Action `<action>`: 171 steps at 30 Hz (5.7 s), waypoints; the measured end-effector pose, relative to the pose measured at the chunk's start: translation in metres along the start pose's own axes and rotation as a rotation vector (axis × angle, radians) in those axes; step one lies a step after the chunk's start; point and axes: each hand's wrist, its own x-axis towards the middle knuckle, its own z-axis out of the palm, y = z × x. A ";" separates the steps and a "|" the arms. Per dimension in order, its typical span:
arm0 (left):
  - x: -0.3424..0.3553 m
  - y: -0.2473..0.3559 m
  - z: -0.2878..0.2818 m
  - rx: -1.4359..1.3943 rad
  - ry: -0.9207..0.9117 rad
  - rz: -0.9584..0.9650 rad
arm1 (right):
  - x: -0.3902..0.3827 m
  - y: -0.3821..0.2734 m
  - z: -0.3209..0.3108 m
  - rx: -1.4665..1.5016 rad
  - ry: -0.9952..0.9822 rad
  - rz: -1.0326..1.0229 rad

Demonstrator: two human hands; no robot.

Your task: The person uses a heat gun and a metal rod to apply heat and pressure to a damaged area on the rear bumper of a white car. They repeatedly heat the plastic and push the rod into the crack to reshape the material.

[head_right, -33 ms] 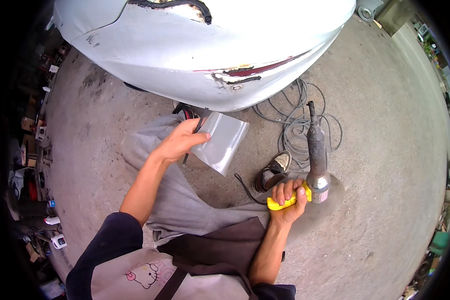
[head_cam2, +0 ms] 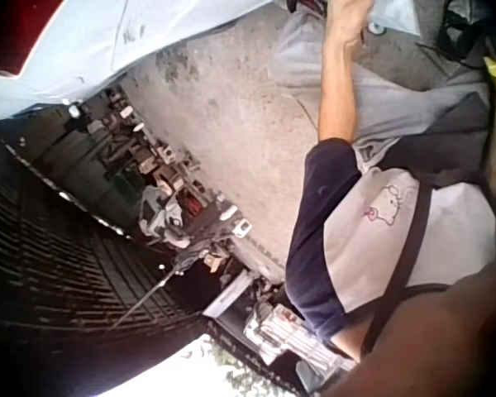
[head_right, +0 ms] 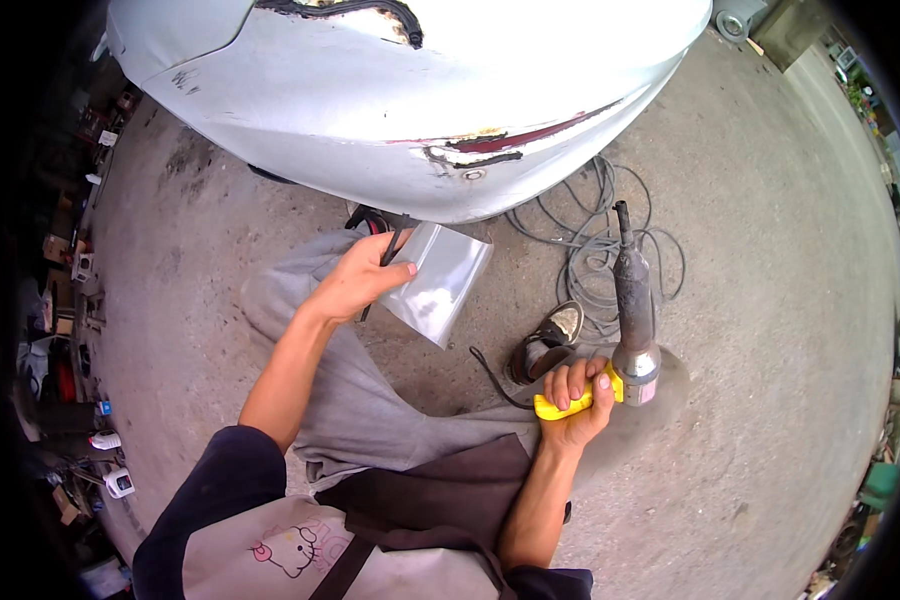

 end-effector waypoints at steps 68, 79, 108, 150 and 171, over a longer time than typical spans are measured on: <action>0.033 0.068 0.042 -0.563 0.250 -0.117 | 0.000 0.000 0.019 -0.036 -0.019 0.022; 0.036 0.071 0.051 -0.716 0.214 -0.156 | -0.001 -0.001 0.019 -0.072 -0.009 0.004; 0.034 0.068 0.056 -0.686 0.292 -0.089 | 0.107 0.030 0.073 0.080 -0.066 -0.243; 0.032 0.061 0.124 -0.556 0.631 0.434 | 0.095 0.033 0.087 -0.183 -0.025 -0.291; 0.038 0.052 0.123 -0.479 0.747 0.563 | 0.096 0.031 0.103 -0.362 -0.001 -0.332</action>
